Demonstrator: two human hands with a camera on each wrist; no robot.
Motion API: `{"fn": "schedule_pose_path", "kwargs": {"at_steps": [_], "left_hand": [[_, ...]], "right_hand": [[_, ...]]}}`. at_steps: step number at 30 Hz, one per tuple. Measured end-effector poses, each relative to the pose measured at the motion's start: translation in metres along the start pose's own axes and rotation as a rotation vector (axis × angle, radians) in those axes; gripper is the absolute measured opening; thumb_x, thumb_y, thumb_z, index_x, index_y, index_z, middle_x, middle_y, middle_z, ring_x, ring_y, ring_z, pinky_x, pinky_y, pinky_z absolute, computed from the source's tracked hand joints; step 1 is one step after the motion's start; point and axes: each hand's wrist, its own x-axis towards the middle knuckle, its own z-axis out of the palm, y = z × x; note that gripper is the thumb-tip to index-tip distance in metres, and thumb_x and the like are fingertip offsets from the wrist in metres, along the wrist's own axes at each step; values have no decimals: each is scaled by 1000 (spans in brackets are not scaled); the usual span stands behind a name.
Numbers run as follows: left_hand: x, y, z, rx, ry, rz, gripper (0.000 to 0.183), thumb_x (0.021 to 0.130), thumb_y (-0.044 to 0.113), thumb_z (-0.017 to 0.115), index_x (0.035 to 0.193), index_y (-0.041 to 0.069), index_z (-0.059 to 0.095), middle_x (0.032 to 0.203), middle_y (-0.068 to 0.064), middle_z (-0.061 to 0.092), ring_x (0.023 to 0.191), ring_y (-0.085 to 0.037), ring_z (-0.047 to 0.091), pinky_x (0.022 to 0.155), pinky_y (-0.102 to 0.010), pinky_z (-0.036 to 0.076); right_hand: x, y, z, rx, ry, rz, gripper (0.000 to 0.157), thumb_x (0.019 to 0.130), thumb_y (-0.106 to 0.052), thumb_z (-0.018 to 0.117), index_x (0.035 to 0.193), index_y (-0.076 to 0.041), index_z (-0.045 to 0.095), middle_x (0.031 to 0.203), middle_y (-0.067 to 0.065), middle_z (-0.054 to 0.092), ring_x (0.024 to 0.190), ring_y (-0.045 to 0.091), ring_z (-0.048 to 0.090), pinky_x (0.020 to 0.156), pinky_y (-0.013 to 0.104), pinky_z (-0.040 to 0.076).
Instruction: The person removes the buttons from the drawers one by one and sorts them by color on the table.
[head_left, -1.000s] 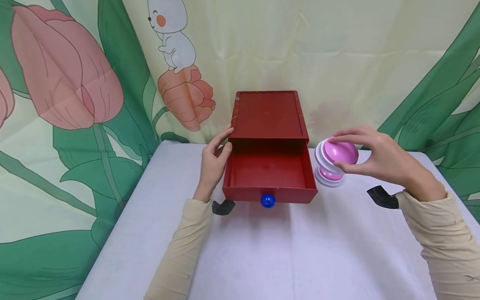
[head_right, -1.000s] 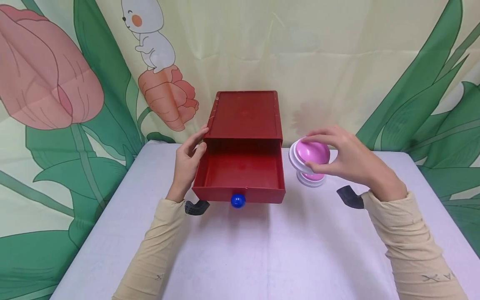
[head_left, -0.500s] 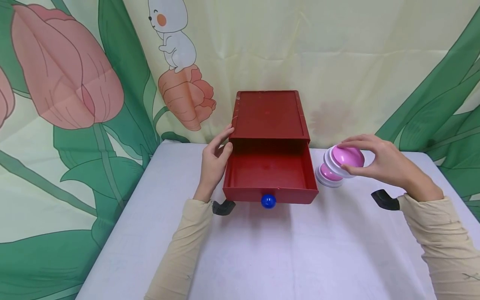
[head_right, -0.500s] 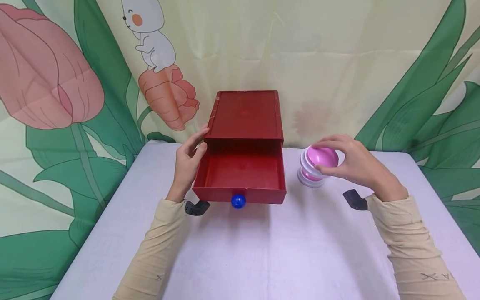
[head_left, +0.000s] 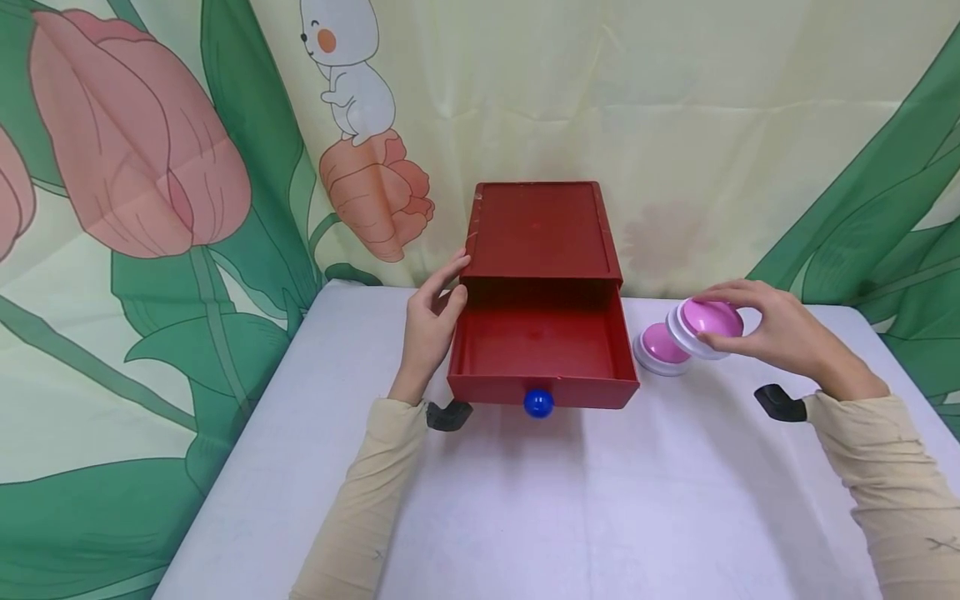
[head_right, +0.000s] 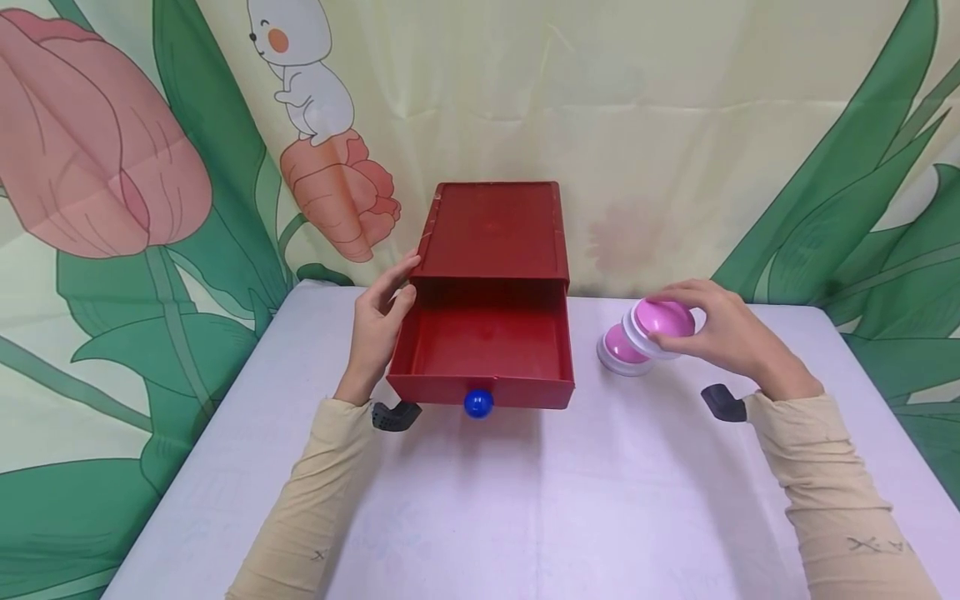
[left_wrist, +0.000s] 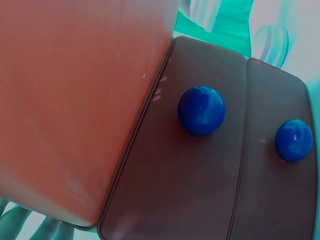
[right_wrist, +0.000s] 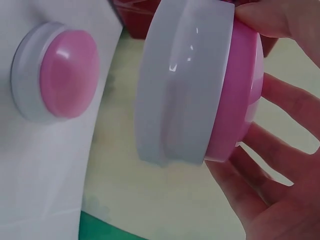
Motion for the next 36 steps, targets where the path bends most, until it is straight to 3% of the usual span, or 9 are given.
{"fn": "schedule_pose_path", "kwargs": {"at_steps": [5,8,12,15,21,29,36], "left_hand": [[1,-1,0,4,-3,8,41,98,-3,51,139,-8,51,151,-20,45,139,-29,45,109,-50,44],[3,-12,-1,1,-4,13,42,99,-2,51,140,-6,51,152,-18,45,140,-28,45,109,-50,43],[5,-29,-3,-6,0,25,42,100,1,52,142,-1,52,152,-11,46,140,-24,44,109,-48,44],[5,-34,-4,-4,4,35,41,100,5,53,141,3,54,152,-6,48,139,-19,46,109,-44,45],[5,-36,-4,4,5,54,40,100,10,55,140,6,56,150,-2,50,137,-14,47,107,-37,47],[4,-36,-4,4,1,48,41,100,9,55,141,6,55,151,-2,50,137,-15,47,107,-37,47],[5,-35,-4,18,2,47,41,100,9,55,141,6,55,151,-3,49,137,-15,48,107,-36,47]], "right_hand": [[-1,11,-1,2,-34,34,52,77,-20,86,124,-8,68,128,19,58,113,29,49,71,12,41],[-1,17,-1,-7,-44,42,53,77,-20,86,125,-6,67,128,23,57,114,40,50,71,19,44],[-2,23,0,-19,-44,57,52,77,-20,85,125,-6,68,128,24,58,115,40,49,73,22,42],[-3,27,2,-16,-48,66,52,78,-20,85,125,-6,67,128,24,58,117,41,48,74,20,40],[-5,39,6,-17,-43,74,51,77,-18,85,122,-1,67,123,26,60,112,40,51,71,9,36],[-6,54,11,-24,-64,122,53,78,-21,85,122,1,66,122,30,59,110,43,50,69,18,43],[-8,63,16,7,-89,191,56,80,-26,83,125,0,64,124,30,57,111,47,52,67,12,42]]}}
